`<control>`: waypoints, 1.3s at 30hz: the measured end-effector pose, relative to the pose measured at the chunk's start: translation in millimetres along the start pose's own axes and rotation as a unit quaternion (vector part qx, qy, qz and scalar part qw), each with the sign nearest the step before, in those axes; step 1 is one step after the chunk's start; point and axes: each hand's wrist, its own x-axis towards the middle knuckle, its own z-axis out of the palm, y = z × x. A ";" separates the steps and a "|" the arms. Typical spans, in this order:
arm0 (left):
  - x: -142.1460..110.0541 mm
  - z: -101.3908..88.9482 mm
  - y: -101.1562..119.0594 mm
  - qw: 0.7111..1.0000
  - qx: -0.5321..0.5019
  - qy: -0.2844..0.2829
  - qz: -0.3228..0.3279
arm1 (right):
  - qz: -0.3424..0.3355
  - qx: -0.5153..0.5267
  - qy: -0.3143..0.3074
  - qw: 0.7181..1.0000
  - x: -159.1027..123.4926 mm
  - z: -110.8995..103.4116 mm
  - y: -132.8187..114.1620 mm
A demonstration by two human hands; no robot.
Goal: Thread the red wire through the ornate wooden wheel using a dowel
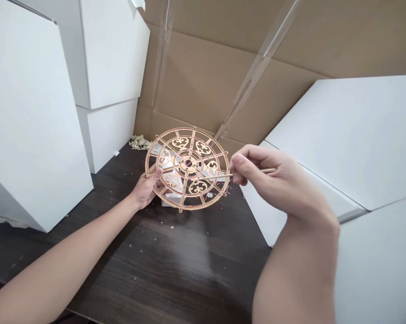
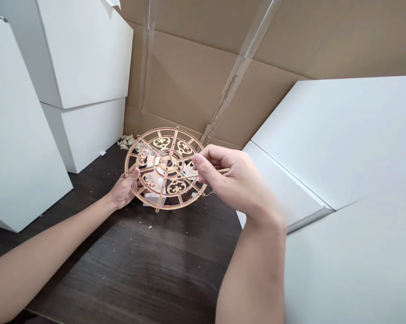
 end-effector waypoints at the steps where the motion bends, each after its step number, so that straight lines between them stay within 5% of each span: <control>1: 0.0 -0.4 -0.1 1.000 0.001 -0.001 -0.001 | 0.002 -0.001 0.002 1.000 -0.4 -0.4 0.4; 39: 1.6 -2.2 -0.1 1.000 0.003 0.003 -0.011 | 0.030 0.001 -0.004 1.000 2.0 1.2 15.2</control>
